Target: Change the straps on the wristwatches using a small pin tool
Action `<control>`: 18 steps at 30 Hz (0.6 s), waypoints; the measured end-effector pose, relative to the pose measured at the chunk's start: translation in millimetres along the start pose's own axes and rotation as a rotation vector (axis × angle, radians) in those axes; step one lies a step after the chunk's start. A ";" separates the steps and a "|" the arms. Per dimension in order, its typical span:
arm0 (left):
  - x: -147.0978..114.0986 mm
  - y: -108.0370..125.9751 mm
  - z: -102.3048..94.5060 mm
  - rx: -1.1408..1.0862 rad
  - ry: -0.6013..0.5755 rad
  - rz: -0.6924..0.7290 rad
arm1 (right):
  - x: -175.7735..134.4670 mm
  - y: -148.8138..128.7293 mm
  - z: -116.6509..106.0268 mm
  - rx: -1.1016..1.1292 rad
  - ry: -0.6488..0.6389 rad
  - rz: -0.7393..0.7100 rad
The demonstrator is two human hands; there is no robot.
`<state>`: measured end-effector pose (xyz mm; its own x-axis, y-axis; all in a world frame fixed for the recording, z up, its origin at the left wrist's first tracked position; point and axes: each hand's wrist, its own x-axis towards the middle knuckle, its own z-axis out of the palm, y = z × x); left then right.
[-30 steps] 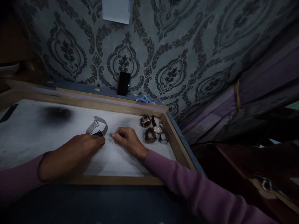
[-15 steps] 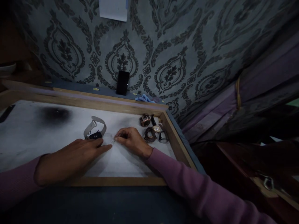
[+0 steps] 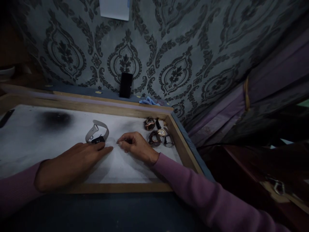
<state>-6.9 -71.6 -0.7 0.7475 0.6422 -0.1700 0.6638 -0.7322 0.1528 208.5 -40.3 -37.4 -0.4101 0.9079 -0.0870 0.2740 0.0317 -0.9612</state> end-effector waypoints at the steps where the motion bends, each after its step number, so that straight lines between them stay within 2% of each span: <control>1: -0.2 -0.3 0.5 0.001 -0.001 0.003 | -0.6 -0.5 -0.2 -0.003 -0.005 0.001; 7: -0.1 -2.9 4.8 0.000 0.007 0.041 | -5.2 1.0 -3.3 -0.126 0.010 -0.014; 14: 2.3 -4.6 5.9 -0.009 0.032 -0.002 | -13.3 -1.6 -5.3 -0.564 0.085 -0.189; 18: 4.8 -4.9 3.6 -0.002 0.008 0.016 | -14.7 -2.4 -6.4 -0.656 0.105 -0.239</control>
<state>-6.6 -65.7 -5.8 0.7582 0.6322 -0.1593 0.6517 -0.7420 0.1570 219.4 -51.0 -32.1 -0.4470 0.8793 0.1641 0.6688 0.4504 -0.5915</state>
